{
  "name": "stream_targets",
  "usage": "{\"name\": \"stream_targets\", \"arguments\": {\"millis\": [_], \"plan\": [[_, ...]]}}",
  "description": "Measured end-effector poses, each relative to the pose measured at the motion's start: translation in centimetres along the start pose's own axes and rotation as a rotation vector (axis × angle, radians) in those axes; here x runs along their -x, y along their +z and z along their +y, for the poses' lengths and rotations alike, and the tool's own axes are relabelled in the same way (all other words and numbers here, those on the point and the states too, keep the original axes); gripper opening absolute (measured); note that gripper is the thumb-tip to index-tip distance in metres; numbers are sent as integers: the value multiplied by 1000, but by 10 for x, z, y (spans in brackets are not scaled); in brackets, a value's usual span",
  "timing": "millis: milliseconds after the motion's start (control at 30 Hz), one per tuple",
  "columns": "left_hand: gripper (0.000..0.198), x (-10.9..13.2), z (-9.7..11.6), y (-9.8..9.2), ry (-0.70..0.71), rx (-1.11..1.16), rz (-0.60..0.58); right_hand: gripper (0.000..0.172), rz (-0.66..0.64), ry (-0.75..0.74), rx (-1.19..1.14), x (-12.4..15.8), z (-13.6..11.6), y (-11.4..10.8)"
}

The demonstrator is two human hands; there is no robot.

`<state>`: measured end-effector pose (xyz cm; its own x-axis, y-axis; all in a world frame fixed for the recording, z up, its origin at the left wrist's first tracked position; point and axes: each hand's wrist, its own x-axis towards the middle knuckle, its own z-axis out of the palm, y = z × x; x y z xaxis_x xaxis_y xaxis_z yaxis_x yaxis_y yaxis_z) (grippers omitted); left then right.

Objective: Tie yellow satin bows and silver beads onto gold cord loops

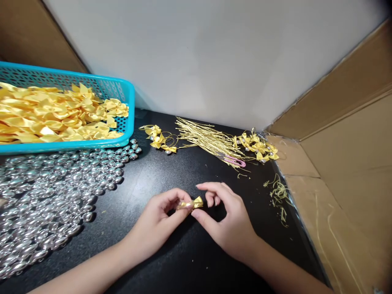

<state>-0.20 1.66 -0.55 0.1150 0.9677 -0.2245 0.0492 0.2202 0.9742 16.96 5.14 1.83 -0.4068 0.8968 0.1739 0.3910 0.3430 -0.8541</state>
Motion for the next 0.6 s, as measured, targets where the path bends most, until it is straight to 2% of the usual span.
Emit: {"name": "stream_targets", "arguments": {"millis": [67,200,333,600], "plan": [[16,0,-2,0,8,-13,-11,19,-38,-77,-2,-3,0,-3],[16,0,-2,-1,31,-29,-21,5,-73,54,-166,-5,5,1],[13,1,-1,-2,58,-22,-1,2,-65,170,-290,-3,10,9],[7,2,-5,0,124,-48,9,2,-26,161,-308,-2,11,10]]}}
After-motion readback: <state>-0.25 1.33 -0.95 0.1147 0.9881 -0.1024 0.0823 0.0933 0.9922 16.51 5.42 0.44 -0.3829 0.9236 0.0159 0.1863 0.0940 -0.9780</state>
